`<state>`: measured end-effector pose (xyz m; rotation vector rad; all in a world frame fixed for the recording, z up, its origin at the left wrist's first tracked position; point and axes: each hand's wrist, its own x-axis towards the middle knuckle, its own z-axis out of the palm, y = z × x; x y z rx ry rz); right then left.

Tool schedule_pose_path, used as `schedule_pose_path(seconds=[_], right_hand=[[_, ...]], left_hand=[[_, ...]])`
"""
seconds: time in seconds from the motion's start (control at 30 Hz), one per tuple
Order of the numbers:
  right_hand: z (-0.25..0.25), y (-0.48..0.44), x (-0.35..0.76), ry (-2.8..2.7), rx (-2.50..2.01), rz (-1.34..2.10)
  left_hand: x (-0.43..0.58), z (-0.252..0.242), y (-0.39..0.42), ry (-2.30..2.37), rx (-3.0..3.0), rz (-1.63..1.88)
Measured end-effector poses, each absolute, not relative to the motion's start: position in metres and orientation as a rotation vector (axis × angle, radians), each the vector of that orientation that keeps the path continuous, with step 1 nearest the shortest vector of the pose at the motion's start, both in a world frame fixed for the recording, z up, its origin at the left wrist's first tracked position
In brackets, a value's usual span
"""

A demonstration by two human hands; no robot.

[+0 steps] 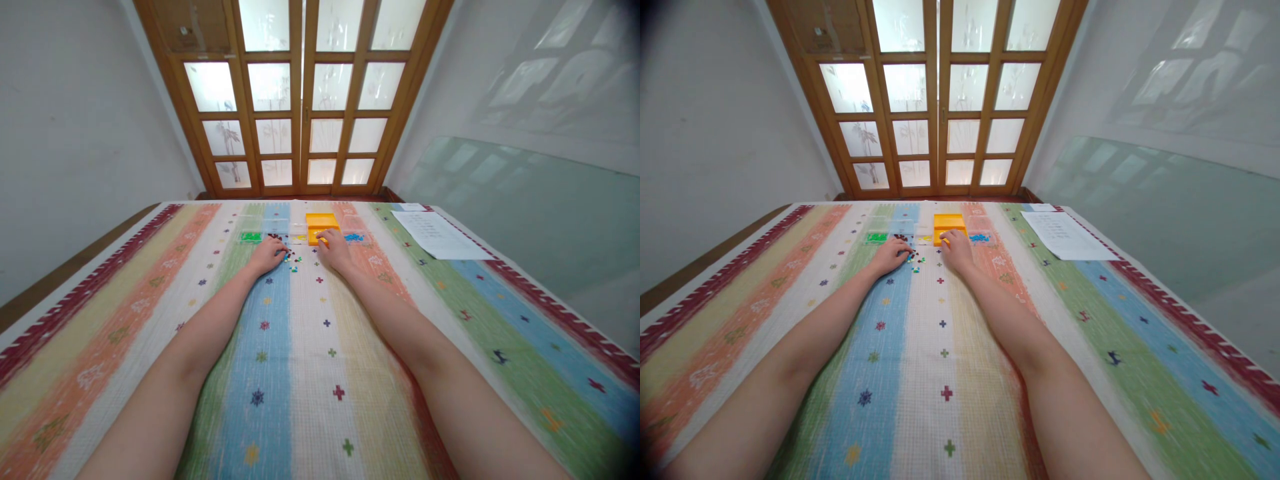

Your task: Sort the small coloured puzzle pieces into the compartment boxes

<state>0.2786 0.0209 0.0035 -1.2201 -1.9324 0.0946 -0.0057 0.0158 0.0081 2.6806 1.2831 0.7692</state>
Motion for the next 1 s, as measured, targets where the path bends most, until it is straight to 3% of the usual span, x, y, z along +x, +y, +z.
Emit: schedule_pose_path(seconds=[1.0], right_hand=[[-0.002,0.019,0.272,-2.147,-1.158,0.07]], left_hand=[[0.02,0.017,-0.005,1.199,2.831,0.577]])
